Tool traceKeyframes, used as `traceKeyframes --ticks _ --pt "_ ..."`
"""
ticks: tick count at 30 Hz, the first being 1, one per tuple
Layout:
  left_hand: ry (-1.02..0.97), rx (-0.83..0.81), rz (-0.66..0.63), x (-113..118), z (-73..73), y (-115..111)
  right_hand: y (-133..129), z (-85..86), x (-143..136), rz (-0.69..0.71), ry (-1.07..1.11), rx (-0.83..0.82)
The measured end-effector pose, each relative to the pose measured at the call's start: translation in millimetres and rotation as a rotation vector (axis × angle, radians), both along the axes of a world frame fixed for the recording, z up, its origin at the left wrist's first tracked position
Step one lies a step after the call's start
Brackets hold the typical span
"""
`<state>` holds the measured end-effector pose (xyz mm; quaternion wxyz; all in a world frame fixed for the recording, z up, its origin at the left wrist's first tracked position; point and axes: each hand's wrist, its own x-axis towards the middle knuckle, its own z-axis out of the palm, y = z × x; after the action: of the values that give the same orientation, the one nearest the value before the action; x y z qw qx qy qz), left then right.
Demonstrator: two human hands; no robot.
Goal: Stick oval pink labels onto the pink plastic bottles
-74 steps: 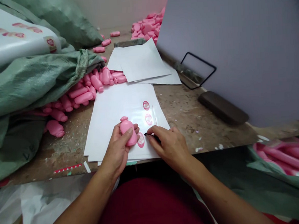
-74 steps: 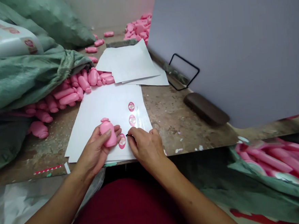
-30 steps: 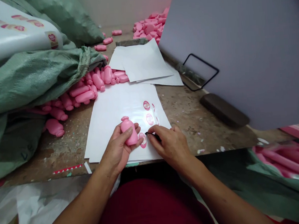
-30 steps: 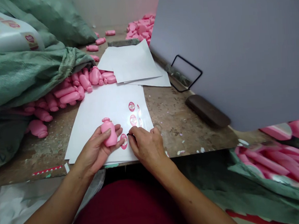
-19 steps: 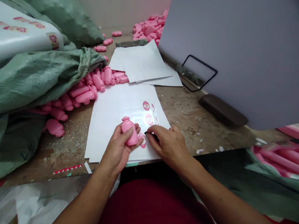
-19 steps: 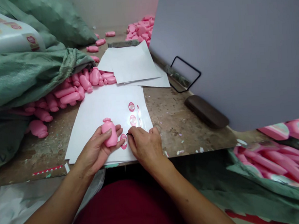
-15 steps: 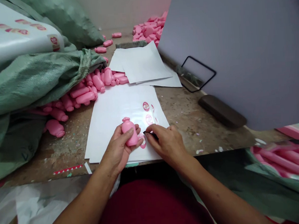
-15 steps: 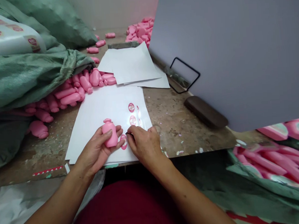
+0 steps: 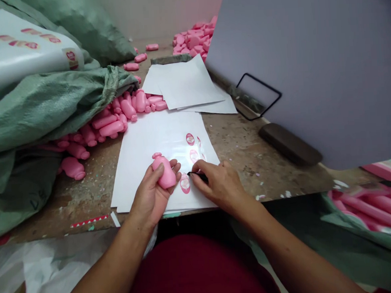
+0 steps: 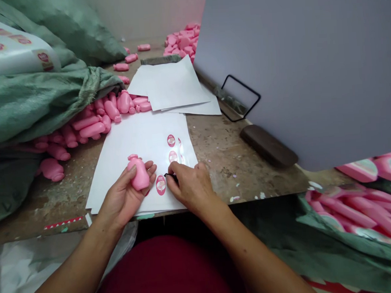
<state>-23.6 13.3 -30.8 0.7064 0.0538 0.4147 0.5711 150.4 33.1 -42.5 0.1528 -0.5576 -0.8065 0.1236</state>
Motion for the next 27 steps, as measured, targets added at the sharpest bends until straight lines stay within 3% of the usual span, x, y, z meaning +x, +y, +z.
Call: traceKeyframes --ticks 10,14,23,27 --pt "0.022 0.000 0.012 3.5 4.5 0.3 2.4 11.2 -10.2 -0.033 -0.229 -0.008" --pt "0.034 0.018 0.017 3.3 2.5 -0.1 1.7 18.6 -14.5 -0.030 -0.207 -0.094" --pt "0.051 0.010 0.056 3.4 3.5 -1.0 4.6 15.6 -8.4 -0.092 0.031 -0.184" --pt "0.088 0.031 0.032 2.1 2.4 -2.2 1.3 27.1 5.8 -0.072 0.532 -0.361"
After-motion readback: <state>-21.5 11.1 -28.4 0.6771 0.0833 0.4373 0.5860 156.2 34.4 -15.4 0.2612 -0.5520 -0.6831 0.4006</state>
